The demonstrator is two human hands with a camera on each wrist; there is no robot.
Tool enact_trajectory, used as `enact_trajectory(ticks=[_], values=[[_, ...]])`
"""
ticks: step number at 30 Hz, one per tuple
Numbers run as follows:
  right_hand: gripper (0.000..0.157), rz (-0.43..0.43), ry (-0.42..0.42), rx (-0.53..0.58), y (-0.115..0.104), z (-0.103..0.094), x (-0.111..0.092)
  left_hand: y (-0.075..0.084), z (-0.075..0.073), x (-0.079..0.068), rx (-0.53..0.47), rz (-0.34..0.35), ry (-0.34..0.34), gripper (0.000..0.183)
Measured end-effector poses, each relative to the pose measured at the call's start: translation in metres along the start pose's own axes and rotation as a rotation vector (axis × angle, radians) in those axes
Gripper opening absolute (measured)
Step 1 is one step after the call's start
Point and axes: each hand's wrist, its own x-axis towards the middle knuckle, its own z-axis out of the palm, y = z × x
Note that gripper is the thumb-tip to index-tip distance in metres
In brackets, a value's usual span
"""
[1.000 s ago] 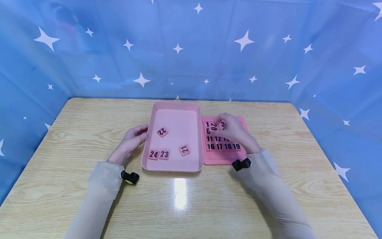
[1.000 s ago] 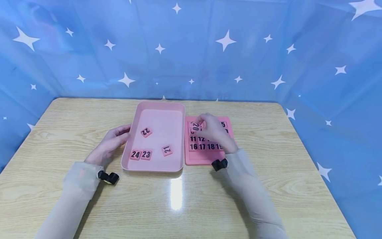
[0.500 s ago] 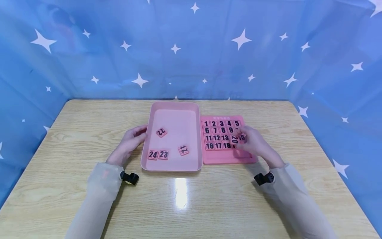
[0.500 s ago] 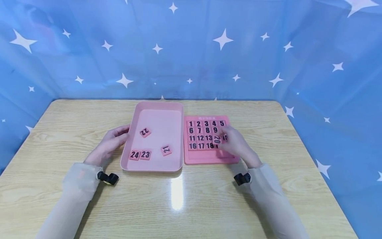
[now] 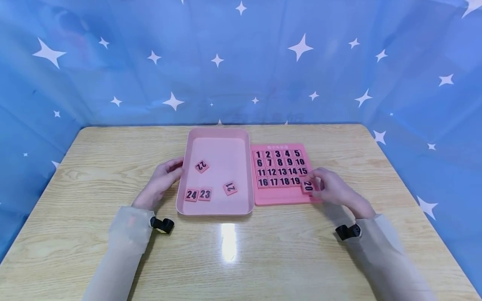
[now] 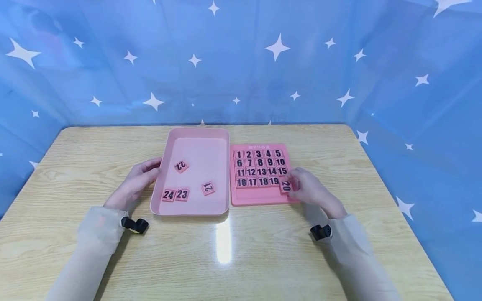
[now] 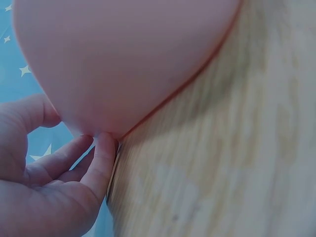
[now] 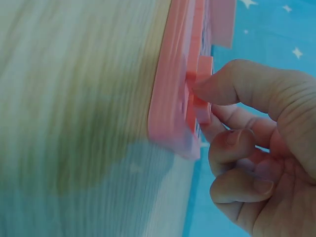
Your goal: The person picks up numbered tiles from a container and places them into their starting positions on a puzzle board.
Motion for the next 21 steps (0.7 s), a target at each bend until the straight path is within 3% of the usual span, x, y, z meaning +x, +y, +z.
enact_trajectory(ticks=[7, 21], values=[[0.034, -0.033, -0.026, -0.033, 0.0066, -0.0045, -0.0029, 0.0025, 0.0000, -0.0012, -0.009, 0.019, -0.001, 0.049], [0.039, -0.017, -0.065, -0.052, 0.0053, -0.0091, -0.0039, 0.0023, 0.0003, -0.0023, -0.005, 0.010, -0.002, 0.048]])
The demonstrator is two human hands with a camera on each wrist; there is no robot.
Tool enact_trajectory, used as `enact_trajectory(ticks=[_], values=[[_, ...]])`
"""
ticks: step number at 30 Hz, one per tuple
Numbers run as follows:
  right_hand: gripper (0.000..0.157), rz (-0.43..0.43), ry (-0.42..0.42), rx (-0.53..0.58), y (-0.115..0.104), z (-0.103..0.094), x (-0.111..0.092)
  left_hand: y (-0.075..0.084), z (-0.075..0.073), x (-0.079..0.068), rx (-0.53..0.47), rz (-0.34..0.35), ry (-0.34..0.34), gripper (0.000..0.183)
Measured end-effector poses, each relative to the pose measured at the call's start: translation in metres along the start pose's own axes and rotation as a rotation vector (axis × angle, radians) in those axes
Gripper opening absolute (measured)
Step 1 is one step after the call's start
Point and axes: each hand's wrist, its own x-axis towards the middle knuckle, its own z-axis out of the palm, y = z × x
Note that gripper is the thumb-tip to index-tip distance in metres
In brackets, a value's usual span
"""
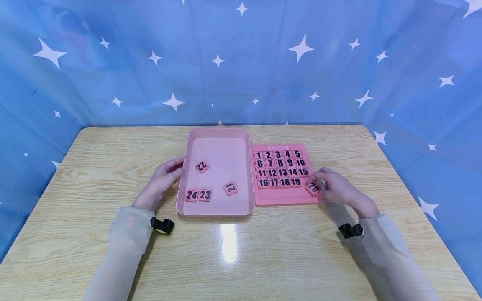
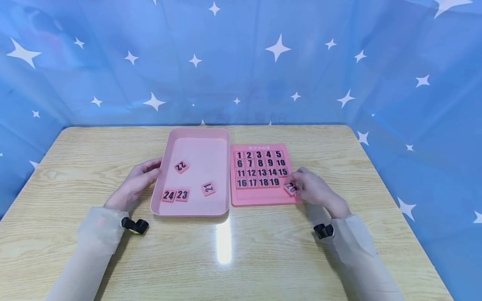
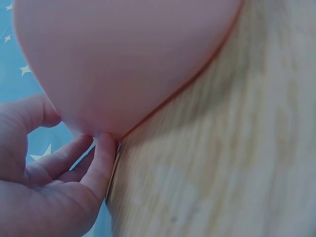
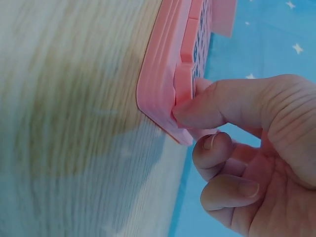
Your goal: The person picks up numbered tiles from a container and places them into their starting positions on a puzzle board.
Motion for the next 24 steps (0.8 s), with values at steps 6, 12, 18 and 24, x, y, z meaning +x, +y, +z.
enact_trajectory(ticks=[6, 12, 18, 24], values=[[0.038, 0.044, 0.014, -0.019, -0.003, 0.000, -0.003, 0.000, 0.000, 0.000, 0.003, -0.007, 0.001, 0.048], [0.023, 0.159, 0.089, -0.106, -0.014, 0.005, -0.003, 0.000, -0.001, 0.000, 0.009, -0.012, 0.004, 0.049], [0.029, 0.239, 0.088, -0.149, -0.020, 0.010, 0.000, -0.001, 0.000, 0.000, 0.012, -0.014, 0.013, 0.049], [0.030, 0.210, 0.106, -0.127, -0.020, 0.009, 0.004, -0.001, 0.000, 0.001, 0.008, -0.010, 0.010, 0.048]])
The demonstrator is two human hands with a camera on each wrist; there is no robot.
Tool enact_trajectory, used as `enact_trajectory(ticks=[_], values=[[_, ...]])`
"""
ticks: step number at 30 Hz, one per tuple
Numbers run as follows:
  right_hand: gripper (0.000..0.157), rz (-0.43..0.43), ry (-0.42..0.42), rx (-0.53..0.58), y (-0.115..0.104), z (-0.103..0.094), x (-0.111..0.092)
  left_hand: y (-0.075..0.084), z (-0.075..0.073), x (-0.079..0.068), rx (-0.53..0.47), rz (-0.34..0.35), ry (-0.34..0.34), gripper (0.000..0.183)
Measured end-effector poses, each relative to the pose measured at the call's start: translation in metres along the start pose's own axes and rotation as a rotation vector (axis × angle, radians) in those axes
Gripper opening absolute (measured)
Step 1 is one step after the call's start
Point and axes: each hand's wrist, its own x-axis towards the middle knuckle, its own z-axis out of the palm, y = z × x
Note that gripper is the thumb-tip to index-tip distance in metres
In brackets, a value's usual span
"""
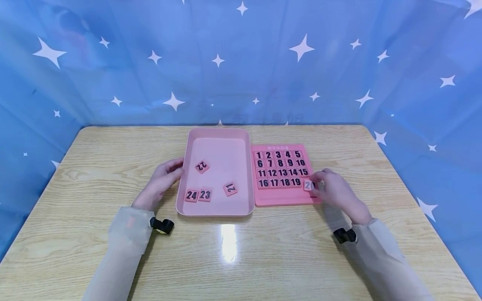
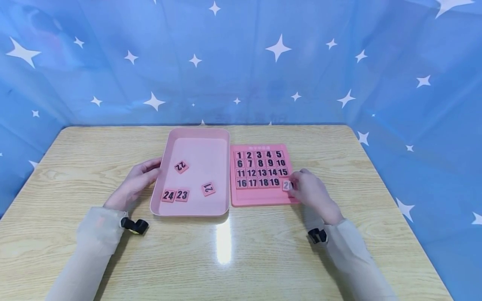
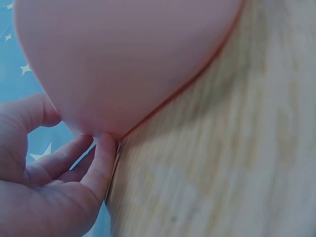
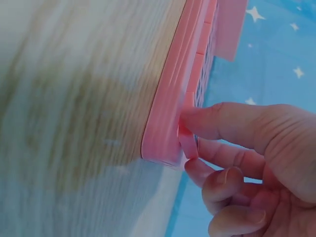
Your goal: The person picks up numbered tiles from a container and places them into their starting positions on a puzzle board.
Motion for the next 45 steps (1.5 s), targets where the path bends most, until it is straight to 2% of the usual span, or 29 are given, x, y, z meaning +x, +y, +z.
enact_trajectory(ticks=[5, 11, 16, 27, 31, 37, 40, 45], values=[[0.030, -0.004, 0.001, 0.047, 0.001, 0.002, 0.005, 0.000, 0.000, 0.000, -0.002, 0.010, -0.011, 0.049], [0.020, 0.021, 0.002, 0.109, 0.004, 0.005, 0.008, 0.000, -0.001, 0.001, -0.006, 0.002, -0.014, 0.049], [0.013, 0.007, 0.023, 0.107, 0.005, 0.006, 0.011, -0.001, -0.001, 0.001, -0.013, -0.003, -0.014, 0.049], [0.013, -0.025, 0.009, 0.125, 0.000, 0.000, 0.017, -0.001, -0.002, 0.001, -0.003, 0.012, -0.010, 0.048], [0.018, -0.073, 0.018, 0.175, -0.012, -0.008, 0.024, -0.001, -0.001, 0.002, -0.002, 0.028, -0.010, 0.048], [0.027, -0.142, 0.042, 0.232, -0.046, -0.015, 0.046, 0.001, -0.001, 0.000, -0.009, 0.036, -0.008, 0.048], [0.028, -0.177, 0.043, 0.258, -0.066, -0.013, 0.057, 0.001, -0.001, 0.000, -0.013, 0.034, -0.008, 0.048], [0.029, -0.239, -0.002, 0.336, -0.092, 0.002, 0.073, 0.001, 0.000, 0.000, -0.018, 0.034, -0.008, 0.047]])
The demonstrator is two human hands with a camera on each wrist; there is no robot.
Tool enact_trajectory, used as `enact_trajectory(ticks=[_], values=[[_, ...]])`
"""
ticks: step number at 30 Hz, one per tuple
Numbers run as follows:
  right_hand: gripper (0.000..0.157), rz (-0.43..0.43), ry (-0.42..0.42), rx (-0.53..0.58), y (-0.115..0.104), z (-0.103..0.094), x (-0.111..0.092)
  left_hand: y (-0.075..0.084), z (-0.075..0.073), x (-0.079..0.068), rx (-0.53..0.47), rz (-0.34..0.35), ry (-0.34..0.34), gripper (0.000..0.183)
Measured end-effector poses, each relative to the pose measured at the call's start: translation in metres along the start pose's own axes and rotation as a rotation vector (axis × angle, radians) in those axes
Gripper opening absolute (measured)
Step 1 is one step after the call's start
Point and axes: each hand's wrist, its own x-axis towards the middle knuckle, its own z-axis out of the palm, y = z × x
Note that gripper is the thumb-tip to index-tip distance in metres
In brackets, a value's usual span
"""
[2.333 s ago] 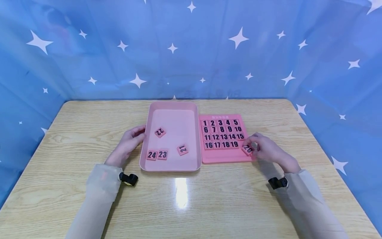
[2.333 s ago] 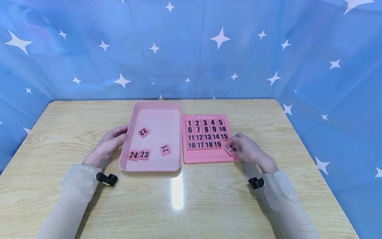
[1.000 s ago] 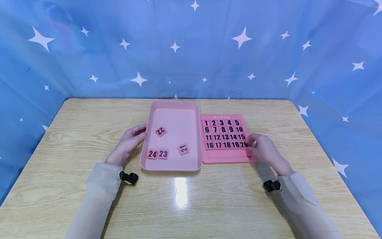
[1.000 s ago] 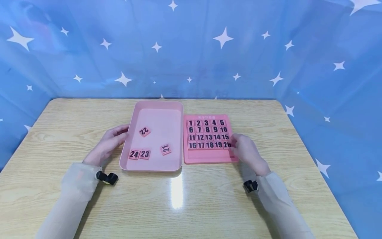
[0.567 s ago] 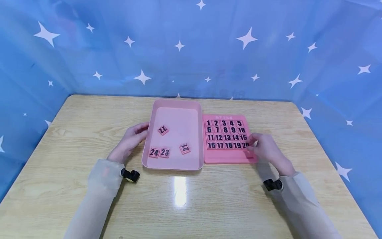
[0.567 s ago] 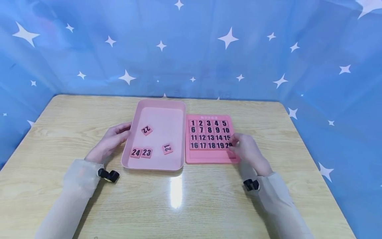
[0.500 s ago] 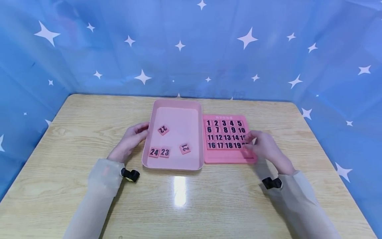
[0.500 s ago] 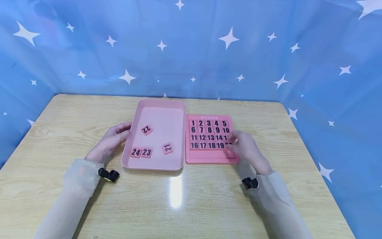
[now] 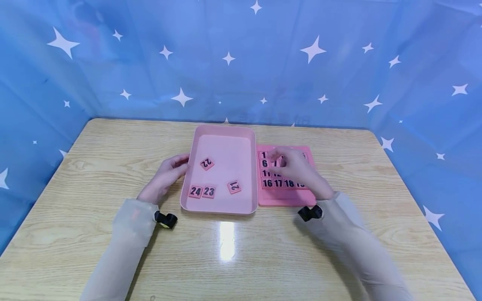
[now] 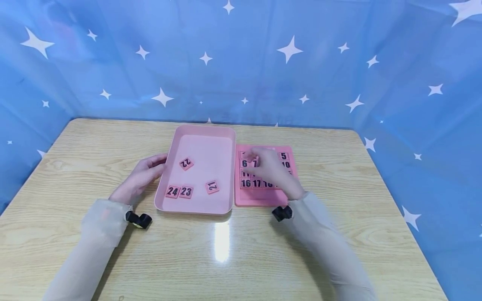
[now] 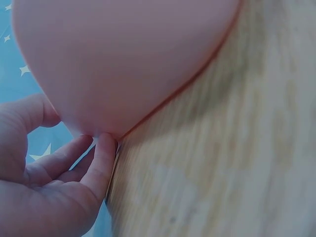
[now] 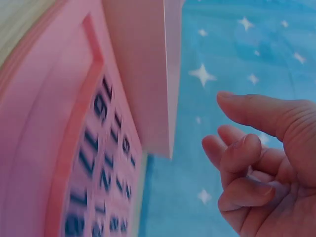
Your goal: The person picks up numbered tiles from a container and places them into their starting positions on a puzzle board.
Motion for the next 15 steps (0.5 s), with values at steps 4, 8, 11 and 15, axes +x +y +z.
enact_trajectory(ticks=[4, 8, 11, 15], values=[[0.027, -0.038, -0.055, 0.087, -0.008, 0.018, 0.011, 0.000, 0.001, 0.000, 0.001, -0.001, -0.002, 0.048], [0.027, -0.047, -0.123, 0.132, -0.016, 0.034, 0.020, -0.001, 0.001, 0.001, 0.003, -0.008, -0.003, 0.048], [0.028, -0.021, -0.176, 0.119, -0.021, 0.044, 0.023, -0.001, 0.001, 0.000, 0.007, -0.012, -0.003, 0.048], [0.029, -0.027, -0.246, 0.069, -0.026, 0.054, 0.025, 0.000, 0.001, -0.001, 0.011, -0.015, -0.001, 0.048]])
